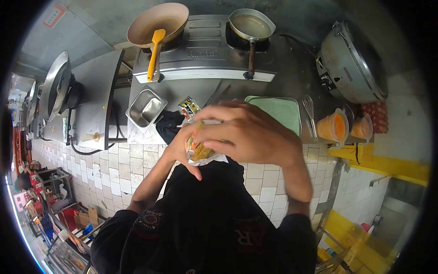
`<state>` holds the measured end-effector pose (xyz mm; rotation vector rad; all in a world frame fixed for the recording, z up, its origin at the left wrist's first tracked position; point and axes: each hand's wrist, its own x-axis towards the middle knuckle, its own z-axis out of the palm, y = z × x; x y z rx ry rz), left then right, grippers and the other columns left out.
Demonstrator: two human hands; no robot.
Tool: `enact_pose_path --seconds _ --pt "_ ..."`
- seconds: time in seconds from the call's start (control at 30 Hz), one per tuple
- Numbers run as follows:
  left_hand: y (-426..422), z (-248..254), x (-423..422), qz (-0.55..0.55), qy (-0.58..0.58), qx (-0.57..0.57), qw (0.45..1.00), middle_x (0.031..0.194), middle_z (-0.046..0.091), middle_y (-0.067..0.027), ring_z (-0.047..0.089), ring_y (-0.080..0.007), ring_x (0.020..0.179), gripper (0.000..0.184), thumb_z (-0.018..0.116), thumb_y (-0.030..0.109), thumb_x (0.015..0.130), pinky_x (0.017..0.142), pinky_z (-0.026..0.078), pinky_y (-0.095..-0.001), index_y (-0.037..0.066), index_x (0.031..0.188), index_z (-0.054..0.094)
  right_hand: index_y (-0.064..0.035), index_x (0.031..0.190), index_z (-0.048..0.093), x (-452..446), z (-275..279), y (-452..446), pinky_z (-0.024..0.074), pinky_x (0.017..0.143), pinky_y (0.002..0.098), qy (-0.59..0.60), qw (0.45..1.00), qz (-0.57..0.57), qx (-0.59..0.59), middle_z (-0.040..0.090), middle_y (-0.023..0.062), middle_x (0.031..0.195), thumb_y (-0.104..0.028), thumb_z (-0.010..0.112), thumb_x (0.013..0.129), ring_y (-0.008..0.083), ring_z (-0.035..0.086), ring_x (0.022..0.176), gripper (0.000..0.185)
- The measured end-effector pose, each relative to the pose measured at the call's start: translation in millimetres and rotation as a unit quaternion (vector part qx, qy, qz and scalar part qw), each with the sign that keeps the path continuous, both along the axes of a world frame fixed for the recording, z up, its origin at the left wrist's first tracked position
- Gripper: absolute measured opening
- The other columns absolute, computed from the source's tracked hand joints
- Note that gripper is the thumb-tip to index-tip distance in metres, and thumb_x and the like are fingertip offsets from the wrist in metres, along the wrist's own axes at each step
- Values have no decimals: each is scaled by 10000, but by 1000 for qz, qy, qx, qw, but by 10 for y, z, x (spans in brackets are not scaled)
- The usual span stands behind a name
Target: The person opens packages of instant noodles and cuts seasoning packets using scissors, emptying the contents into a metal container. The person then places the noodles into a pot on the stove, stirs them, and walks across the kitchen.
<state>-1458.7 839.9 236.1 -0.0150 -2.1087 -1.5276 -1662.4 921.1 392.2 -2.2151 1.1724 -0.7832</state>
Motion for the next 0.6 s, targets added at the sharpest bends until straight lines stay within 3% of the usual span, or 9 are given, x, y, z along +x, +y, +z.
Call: enact_pose_path --seconds 0.03,0.1,0.17,0.23,0.37,0.43,0.5,0.57,0.6 --pt "39 14 -13 -3 2 1 1000 1176 590 -154 617 -277 1042 1123 962 497 394 880 469 -371 -11 1272 481 -78 914 713 -6 17 -22 503 850 404 2 1000 -3 1 646 116 1119 -138 655 819 293 625 1047 126" --pt "141 113 -41 -48 -9 148 988 1292 525 -168 576 -263 1119 1248 971 473 407 942 444 -372 -2 1377 345 -67 940 712 -2 38 -61 501 899 377 147 972 66 171 644 94 1126 -61 604 817 275 635 1029 163" --pt "127 95 -5 -89 -33 151 984 1332 470 -166 515 -256 1201 1303 978 443 422 1019 398 -376 6 1414 257 -61 936 713 85 53 -31 506 882 376 108 983 73 128 634 111 1029 -48 588 810 286 632 1016 178" --pt "127 67 27 -91 -65 91 990 1293 477 -162 489 -273 1231 1250 974 433 441 1044 378 -378 -5 1394 295 -62 931 714 153 72 -9 511 854 393 161 979 38 120 605 111 923 -85 591 827 280 631 987 162" --pt "204 -2 59 -106 -86 81 987 1253 486 -155 484 -268 1223 1200 970 430 450 1025 386 -368 -11 1367 334 -57 884 722 174 -128 17 516 796 398 189 962 86 178 573 115 860 -149 630 840 279 640 922 137" --pt "280 -50 68 -171 -169 79 967 1306 487 -140 517 -242 1191 1266 996 426 383 1028 387 -323 -11 1372 338 -49 836 726 180 -292 21 512 743 397 224 944 124 207 590 119 859 -232 677 835 280 651 870 190" --pt "317 -58 90 -200 -225 75 951 1295 506 -146 523 -237 1179 1187 983 420 437 1012 400 -317 -22 1353 372 -42 792 722 223 -505 86 506 703 403 236 940 120 217 596 118 826 -278 706 818 294 653 828 238" --pt "473 -418 118 -257 -217 171 926 1253 548 -133 535 -217 1152 1087 972 393 481 998 411 -317 -28 1325 431 -57 777 722 247 -665 157 502 701 399 207 949 117 206 597 114 792 -264 694 815 281 649 799 212" --pt "542 -517 114 -247 -182 148 940 1097 592 -123 580 -196 1004 946 954 361 489 874 469 -301 -35 1219 500 -78 766 723 260 -759 218 500 700 391 185 963 116 155 603 79 817 -233 682 801 240 629 862 163"
